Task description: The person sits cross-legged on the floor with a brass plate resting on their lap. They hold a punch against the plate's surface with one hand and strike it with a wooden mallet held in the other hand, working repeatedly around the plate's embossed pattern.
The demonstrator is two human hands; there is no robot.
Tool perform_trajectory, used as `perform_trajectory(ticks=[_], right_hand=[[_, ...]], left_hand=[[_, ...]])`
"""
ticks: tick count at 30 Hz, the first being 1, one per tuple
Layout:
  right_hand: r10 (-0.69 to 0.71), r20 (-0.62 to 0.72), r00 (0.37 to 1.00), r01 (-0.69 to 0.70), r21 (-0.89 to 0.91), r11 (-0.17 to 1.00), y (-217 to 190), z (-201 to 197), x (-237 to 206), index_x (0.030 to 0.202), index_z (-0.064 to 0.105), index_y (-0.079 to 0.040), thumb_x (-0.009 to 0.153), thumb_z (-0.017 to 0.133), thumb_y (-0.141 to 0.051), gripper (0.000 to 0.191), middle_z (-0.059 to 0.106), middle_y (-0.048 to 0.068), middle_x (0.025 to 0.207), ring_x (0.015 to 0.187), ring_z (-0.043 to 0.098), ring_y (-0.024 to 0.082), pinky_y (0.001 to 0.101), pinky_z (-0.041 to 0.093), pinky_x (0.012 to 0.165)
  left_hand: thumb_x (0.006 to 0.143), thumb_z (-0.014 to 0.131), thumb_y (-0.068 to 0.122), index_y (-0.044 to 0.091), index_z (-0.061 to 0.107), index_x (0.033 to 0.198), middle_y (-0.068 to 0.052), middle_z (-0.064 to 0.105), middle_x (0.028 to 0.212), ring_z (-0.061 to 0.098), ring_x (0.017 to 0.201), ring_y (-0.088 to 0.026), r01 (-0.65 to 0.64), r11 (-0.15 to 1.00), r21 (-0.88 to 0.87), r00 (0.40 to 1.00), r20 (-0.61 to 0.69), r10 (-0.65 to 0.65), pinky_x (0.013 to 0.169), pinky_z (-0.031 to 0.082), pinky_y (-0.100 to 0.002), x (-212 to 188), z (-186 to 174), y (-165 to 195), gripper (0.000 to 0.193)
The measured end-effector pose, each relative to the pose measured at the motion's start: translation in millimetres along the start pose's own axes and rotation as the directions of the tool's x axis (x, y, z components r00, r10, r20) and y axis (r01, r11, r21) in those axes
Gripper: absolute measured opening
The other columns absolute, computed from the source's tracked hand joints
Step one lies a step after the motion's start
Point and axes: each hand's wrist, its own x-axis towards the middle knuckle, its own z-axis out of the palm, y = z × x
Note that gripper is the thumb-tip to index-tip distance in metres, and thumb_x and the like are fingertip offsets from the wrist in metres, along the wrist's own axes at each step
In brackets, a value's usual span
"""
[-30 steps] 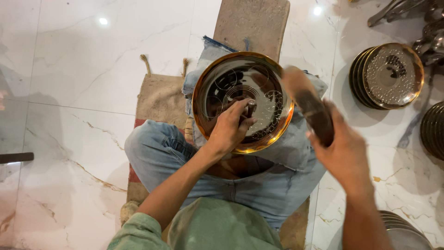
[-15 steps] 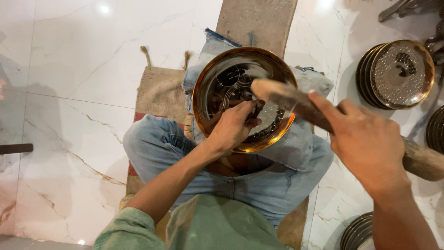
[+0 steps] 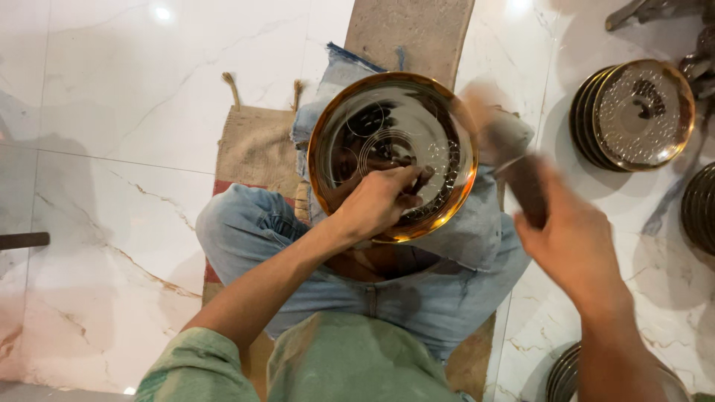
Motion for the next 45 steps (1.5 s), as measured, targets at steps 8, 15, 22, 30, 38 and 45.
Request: perform_trajectory(ticks=[8, 15, 22, 30, 38, 45], right_hand=[[0.052, -0.037, 0.998, -0.052, 0.015, 0.999, 23.3, 21.3, -21.7, 0.146, 0.058, -0.016, 0.084, 0.077, -0.031, 0.066, 0.073, 0.018, 0.114, 0.096, 0.071, 0.041, 0.0498, 0.057, 0.085], [0.132, 0.014, 0.991, -0.129, 0.343, 0.93, 36.8, 46.4, -42.3, 0.15, 0.049, -0.011, 0.077, 0.081, -0.029, 0.081, 0.072, 0.024, 0.113, 0.101, 0.072, 0.039, 0.0449, 0.056, 0.085], [0.299, -0.056, 0.952, -0.254, 0.393, 0.884, 28.3, 81.8, -77.6, 0.143, 0.054, -0.012, 0.082, 0.081, -0.022, 0.067, 0.073, 0.023, 0.111, 0.098, 0.071, 0.043, 0.0465, 0.057, 0.085], [0.433, -0.232, 0.871, -0.316, 0.41, 0.855, 20.6, 123.6, -131.2, 0.151, 0.045, -0.003, 0.081, 0.087, -0.016, 0.083, 0.071, 0.021, 0.114, 0.097, 0.069, 0.023, 0.0382, 0.055, 0.086], [0.606, -0.022, 0.795, -0.45, 0.649, 0.614, 29.6, 151.7, -128.1, 0.153, 0.037, -0.006, 0.08, 0.083, -0.003, 0.087, 0.069, 0.014, 0.103, 0.093, 0.067, 0.022, 0.0354, 0.055, 0.084], [0.443, -0.109, 0.89, -0.205, 0.771, 0.603, 36.3, 101.3, -97.3, 0.162, 0.024, -0.002, 0.086, 0.079, 0.0, 0.094, 0.067, 0.012, 0.112, 0.101, 0.07, 0.021, 0.0356, 0.059, 0.093]], left_hand=[[0.087, 0.074, 0.012, 0.002, 0.062, 0.117, -0.02, 0.07, 0.103, 0.068, 0.098, -0.041, -0.095, 0.992, 0.089, 0.991, 0.098, 0.086, 0.084, 0.052, -0.048, 2.5, -3.4, -2.9, 0.034], [0.087, 0.075, 0.014, 0.003, 0.065, 0.116, -0.019, 0.073, 0.101, 0.07, 0.099, -0.04, -0.107, 0.986, 0.129, 0.965, 0.253, 0.072, 0.085, 0.053, -0.048, 9.0, -8.2, -2.5, 0.033], [0.085, 0.073, 0.012, 0.005, 0.066, 0.124, -0.018, 0.074, 0.109, 0.07, 0.101, -0.038, -0.182, 0.983, 0.026, 0.912, 0.378, 0.159, 0.084, 0.054, -0.045, 15.3, -11.2, 0.0, 0.041], [0.093, 0.076, 0.01, 0.004, 0.056, 0.13, -0.01, 0.077, 0.104, 0.076, 0.093, -0.014, 0.102, 0.956, -0.277, 0.91, -0.362, -0.202, 0.083, 0.063, -0.029, 15.7, -38.3, 1.6, 0.042], [0.086, 0.075, 0.009, 0.012, 0.058, 0.138, -0.013, 0.075, 0.114, 0.075, 0.102, -0.028, -0.094, 0.99, 0.106, 0.979, 0.193, 0.072, 0.087, 0.057, -0.041, 41.8, -19.7, 6.3, 0.054], [0.087, 0.075, 0.017, 0.016, 0.06, 0.138, -0.011, 0.073, 0.121, 0.071, 0.105, -0.033, -0.185, 0.957, 0.225, 0.943, 0.316, 0.108, 0.088, 0.056, -0.046, 53.8, -20.0, -5.5, 0.053]])
